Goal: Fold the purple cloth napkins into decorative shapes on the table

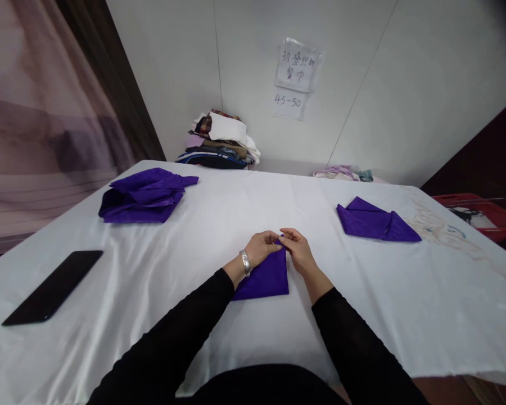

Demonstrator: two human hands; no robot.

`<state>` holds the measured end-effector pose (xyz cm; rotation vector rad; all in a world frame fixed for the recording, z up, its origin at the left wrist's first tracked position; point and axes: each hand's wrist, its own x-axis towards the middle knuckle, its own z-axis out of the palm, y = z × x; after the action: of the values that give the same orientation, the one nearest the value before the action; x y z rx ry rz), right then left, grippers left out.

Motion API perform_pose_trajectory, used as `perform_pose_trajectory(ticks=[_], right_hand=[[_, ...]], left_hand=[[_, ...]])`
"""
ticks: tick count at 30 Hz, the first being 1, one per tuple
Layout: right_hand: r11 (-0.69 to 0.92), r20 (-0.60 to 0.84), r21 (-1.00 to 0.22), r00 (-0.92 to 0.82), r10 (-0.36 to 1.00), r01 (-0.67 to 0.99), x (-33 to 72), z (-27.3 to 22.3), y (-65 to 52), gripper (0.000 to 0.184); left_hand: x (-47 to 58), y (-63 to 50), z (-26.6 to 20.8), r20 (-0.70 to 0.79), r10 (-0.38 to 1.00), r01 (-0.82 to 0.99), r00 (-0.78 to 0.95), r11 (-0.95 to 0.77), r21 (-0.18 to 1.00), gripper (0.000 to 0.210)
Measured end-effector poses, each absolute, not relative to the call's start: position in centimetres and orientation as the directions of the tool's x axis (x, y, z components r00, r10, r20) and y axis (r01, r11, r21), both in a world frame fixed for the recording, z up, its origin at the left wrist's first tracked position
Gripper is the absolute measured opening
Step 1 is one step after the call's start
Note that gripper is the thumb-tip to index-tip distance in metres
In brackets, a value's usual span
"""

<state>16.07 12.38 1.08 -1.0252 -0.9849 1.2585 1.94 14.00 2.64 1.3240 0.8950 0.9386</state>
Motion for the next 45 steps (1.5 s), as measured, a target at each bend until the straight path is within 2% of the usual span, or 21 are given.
perform_pose_trajectory(ticks=[5,12,20,24,33,38,45], right_hand=[[-0.073,-0.080,-0.955,0.012,0.997,-0.289,16.0,1.2,12.2,0.023],[0.010,-0.004,-0.966,0.051,0.999,-0.260,16.0,1.0,12.3,0.019],[0.016,-0.022,-0.957,0.129,0.991,-0.289,16.4,1.0,12.6,0.020],[-0.017,-0.084,-0.946,0.195,0.977,-0.325,17.1,0.9,12.9,0.022],[-0.074,-0.173,-0.928,0.246,0.954,-0.365,18.1,0.3,13.1,0.021],[-0.090,-0.181,-0.926,0.220,0.959,-0.368,17.9,0.2,13.1,0.021],[-0.047,-0.153,-0.927,0.262,0.953,-0.372,17.8,-0.2,13.7,0.023]], left_hand=[[2.1,14.0,2.4,-0.001,0.933,-0.095,0.360,0.038,0.995,0.020],[2.2,14.2,2.0,-0.071,0.946,-0.096,0.317,0.106,0.990,0.022],[0.4,12.7,1.8,-0.329,0.850,0.050,0.410,0.340,0.939,0.029],[-1.8,11.4,1.2,-0.390,0.823,0.091,0.413,0.389,0.917,0.031],[-7.0,8.7,1.5,-0.400,0.882,0.276,0.250,0.331,0.902,0.029],[-7.5,7.6,1.3,-0.305,0.948,0.229,0.091,0.278,0.933,0.030],[-7.7,7.5,1.4,-0.232,0.973,0.232,0.014,0.222,0.947,0.042]])
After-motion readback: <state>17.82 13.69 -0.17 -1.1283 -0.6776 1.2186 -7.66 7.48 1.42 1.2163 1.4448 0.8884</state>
